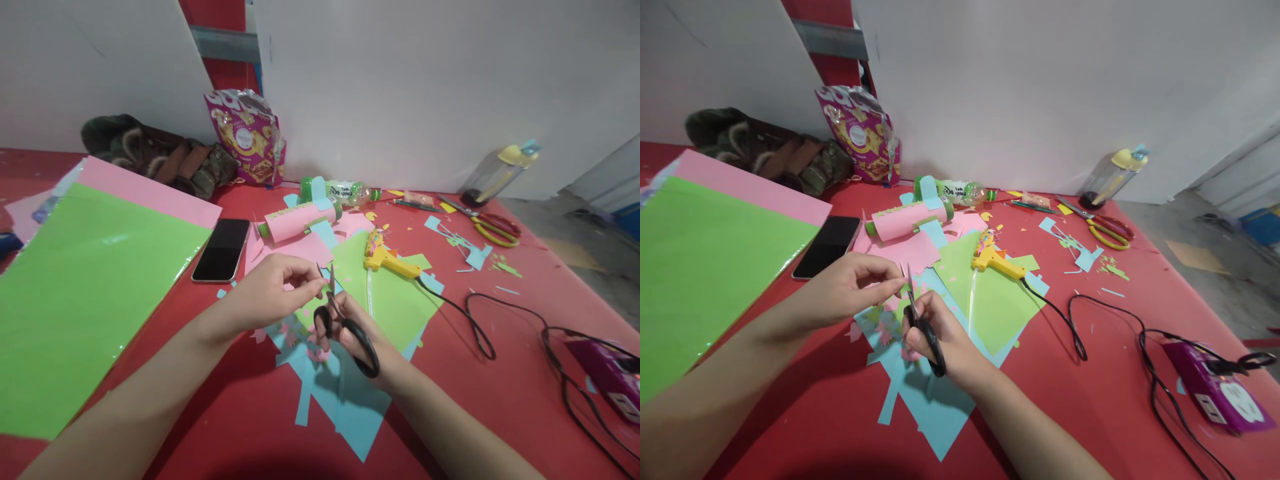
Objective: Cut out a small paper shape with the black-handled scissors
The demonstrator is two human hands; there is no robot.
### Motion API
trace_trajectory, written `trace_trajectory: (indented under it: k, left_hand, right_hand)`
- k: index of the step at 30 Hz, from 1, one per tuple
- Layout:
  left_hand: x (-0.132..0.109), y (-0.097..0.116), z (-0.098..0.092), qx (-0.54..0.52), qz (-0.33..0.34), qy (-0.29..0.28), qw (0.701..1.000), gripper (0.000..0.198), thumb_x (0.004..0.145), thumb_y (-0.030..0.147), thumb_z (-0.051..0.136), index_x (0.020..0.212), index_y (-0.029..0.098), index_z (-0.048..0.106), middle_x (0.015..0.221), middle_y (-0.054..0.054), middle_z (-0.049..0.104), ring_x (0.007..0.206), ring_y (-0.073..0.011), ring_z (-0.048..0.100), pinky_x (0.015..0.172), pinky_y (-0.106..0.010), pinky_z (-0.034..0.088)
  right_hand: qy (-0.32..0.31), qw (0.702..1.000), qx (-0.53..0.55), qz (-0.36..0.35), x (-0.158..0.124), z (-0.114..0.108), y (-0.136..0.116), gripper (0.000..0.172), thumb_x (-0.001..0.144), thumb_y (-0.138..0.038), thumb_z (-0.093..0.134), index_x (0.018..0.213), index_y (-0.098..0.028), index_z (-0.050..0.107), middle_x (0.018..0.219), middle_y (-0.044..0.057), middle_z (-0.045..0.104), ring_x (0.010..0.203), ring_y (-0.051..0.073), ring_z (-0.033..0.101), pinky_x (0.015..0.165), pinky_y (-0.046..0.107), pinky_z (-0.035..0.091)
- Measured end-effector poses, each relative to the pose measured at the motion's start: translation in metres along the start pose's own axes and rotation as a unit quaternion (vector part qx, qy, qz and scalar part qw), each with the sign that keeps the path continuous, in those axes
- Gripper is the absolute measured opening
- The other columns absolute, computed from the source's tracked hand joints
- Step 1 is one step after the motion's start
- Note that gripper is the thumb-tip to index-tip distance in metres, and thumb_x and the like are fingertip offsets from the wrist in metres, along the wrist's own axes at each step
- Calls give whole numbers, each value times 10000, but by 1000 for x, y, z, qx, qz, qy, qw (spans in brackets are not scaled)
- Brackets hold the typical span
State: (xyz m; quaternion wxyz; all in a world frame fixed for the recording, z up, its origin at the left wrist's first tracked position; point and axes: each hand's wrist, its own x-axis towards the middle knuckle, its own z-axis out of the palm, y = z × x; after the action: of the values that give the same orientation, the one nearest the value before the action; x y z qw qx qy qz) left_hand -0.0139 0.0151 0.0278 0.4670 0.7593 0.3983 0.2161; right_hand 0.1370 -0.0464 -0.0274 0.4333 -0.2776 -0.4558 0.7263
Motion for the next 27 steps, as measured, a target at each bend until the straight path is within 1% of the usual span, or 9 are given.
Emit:
trace_trajectory:
  k: [3,6,10,16,22,27]
  left_hand:
    - [1,-1,7,-41,0,19,999,258,762,244,446,527,138,452,519,41,425,496,-66,395,490,-174,341]
    - [2,-2,13,-69,1,42,997,259,761,230,445,519,139,433,507,46,417,485,-61,394,483,-173,338]
    - [3,-1,19,-98,1,61,993,255,764,216,446,521,139,437,489,54,426,458,-50,390,461,-168,327]
    - [1,-1,28,-141,-17,84,986,274,783,246,443,526,153,425,455,51,483,409,-53,437,429,-177,346]
    - [0,-2,33,-145,-25,104,984,263,786,279,441,553,158,465,427,47,495,398,-75,486,413,-190,376]
    - [0,-2,36,-154,-28,117,981,256,783,255,438,548,155,460,466,47,515,380,-60,483,404,-180,378]
  right_hand:
    - [-2,1000,4,-7,-1,-4,3,402,689,-515,567,796,-230,304,738,-22,408,550,88,432,515,247,353]
    - [4,1000,5,-15,-1,-7,7,383,701,-507,559,814,-226,324,769,-10,427,595,98,456,555,255,364]
    - [15,999,0,-30,-2,-9,10,365,717,-498,546,827,-222,334,754,-9,444,611,102,451,583,259,356]
    - [44,999,-5,-24,-1,-8,12,397,690,-528,554,813,-226,328,767,-8,435,616,111,457,576,265,369]
    - [56,998,-17,-28,-1,-5,10,389,695,-529,545,799,-226,323,742,-20,412,596,104,447,558,259,362]
    - [66,997,-19,-43,-1,-2,9,372,706,-514,544,783,-223,325,718,-32,395,572,95,422,529,246,349]
